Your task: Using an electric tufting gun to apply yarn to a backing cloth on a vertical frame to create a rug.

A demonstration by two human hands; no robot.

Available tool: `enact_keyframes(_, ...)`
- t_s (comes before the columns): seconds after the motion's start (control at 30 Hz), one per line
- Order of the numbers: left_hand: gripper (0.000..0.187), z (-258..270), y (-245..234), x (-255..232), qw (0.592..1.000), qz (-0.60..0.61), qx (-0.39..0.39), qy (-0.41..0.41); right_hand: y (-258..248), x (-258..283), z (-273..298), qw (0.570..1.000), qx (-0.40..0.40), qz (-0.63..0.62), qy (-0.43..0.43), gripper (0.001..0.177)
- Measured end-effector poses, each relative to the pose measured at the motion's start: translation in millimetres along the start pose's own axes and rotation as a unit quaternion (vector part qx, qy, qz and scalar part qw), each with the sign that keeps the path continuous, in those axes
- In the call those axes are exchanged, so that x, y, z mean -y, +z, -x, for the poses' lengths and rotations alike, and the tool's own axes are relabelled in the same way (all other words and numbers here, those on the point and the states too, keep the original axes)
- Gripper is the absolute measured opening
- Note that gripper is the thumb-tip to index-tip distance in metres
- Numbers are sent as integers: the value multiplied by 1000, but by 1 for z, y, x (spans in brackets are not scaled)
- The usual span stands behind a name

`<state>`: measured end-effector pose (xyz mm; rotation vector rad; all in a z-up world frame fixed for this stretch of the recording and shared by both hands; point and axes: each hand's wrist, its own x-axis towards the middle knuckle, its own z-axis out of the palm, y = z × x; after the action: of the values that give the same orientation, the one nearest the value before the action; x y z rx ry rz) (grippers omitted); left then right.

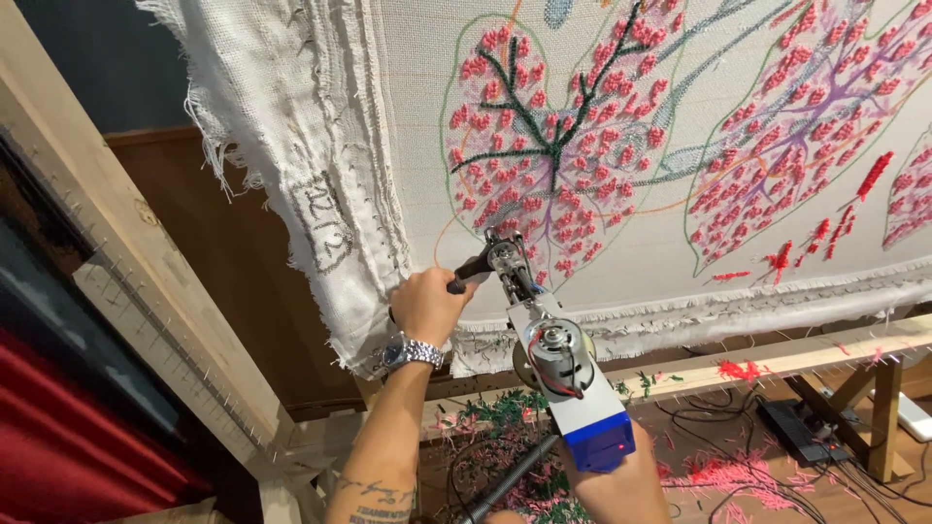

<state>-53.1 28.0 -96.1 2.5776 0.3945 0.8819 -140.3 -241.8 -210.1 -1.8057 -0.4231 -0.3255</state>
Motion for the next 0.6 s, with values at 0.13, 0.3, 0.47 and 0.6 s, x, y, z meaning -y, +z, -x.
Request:
enact_keyframes(0.13,37,2,-14,-7,998,-47,32,14,14,-36,8,996,-31,-33,81,41)
enact_keyframes(0.3,32,2,-13,-7,996,-70,-23,45,24,-27,12,984,-41,-117,130,32)
enact_keyframes(0.47,31,4,-16,-8,997,-68,-18,41,25,-14,14,970,-45,-187,148,31)
enact_keyframes(0.6,32,2,-15,-7,997,-65,-15,41,25,-13,12,971,-31,-175,160,31)
